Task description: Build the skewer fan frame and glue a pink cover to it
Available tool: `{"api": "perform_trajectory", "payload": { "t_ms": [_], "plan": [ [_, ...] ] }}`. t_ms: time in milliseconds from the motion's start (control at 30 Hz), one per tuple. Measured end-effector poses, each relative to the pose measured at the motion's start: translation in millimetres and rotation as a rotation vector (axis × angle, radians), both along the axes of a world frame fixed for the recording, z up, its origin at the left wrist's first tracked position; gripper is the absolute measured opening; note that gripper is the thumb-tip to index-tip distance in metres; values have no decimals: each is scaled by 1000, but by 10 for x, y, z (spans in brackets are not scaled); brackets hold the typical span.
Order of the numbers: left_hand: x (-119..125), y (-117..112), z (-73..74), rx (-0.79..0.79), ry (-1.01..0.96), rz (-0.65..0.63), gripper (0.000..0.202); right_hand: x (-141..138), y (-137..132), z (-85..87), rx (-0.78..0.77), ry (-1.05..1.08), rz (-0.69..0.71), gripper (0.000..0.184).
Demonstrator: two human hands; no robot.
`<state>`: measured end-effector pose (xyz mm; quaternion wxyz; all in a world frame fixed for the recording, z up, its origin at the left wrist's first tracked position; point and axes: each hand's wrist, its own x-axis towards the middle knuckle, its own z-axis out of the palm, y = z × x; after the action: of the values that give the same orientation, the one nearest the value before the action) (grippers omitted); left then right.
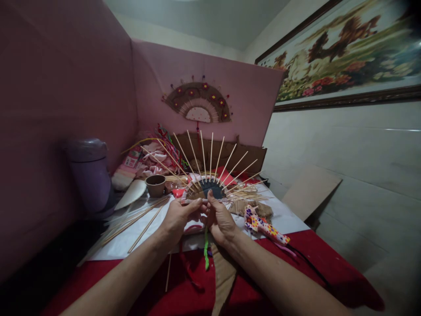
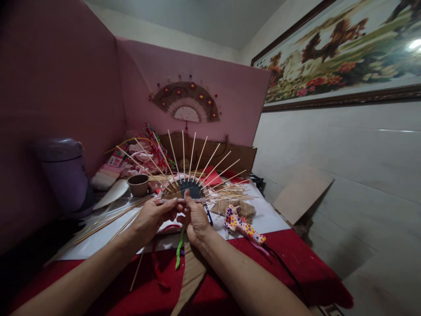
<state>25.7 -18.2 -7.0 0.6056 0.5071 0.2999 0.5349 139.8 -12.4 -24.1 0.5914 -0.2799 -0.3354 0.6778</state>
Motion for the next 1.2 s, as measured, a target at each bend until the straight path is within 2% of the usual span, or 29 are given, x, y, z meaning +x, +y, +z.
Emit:
{"api": "perform_trajectory", "payload": {
  "t_ms": [300,433,567,667,767,867,933,967,1067,1100,1200],
  "plan": [
    [12,1,3,-48,-115,-25,19,-16,-1,-2,38,65,10,30],
    [6,22,16,-69,-168,51,16,-21,-30,28,47,-31,-24,32],
    [-40,60,65,-70,-236,70,15,-30,-35,30,60,-148,-48,36],
    [-99,81,125,-55,-279,114,12,-48,-37,31,109,-216,-143,33],
    [-146,95,170,-53,-297,187,8,-23,-91,120,122,-223,-236,26],
    [-161,102,182,-67,-324,201,7,162,-202,325,127,-273,-173,25],
    [-157,102,177,-70,-330,193,7,424,-270,469,224,-450,-174,27],
    [-154,102,173,-71,-330,189,7,594,-293,520,292,-595,-218,29],
    [-144,101,161,-77,-326,176,7,1170,-314,540,475,-1122,-479,12],
    [-140,101,158,-76,-328,172,7,1349,-314,501,470,-1265,-468,11],
    [-128,95,161,-81,-320,168,6,1720,-331,317,363,-1612,-269,24]
  ]
}}
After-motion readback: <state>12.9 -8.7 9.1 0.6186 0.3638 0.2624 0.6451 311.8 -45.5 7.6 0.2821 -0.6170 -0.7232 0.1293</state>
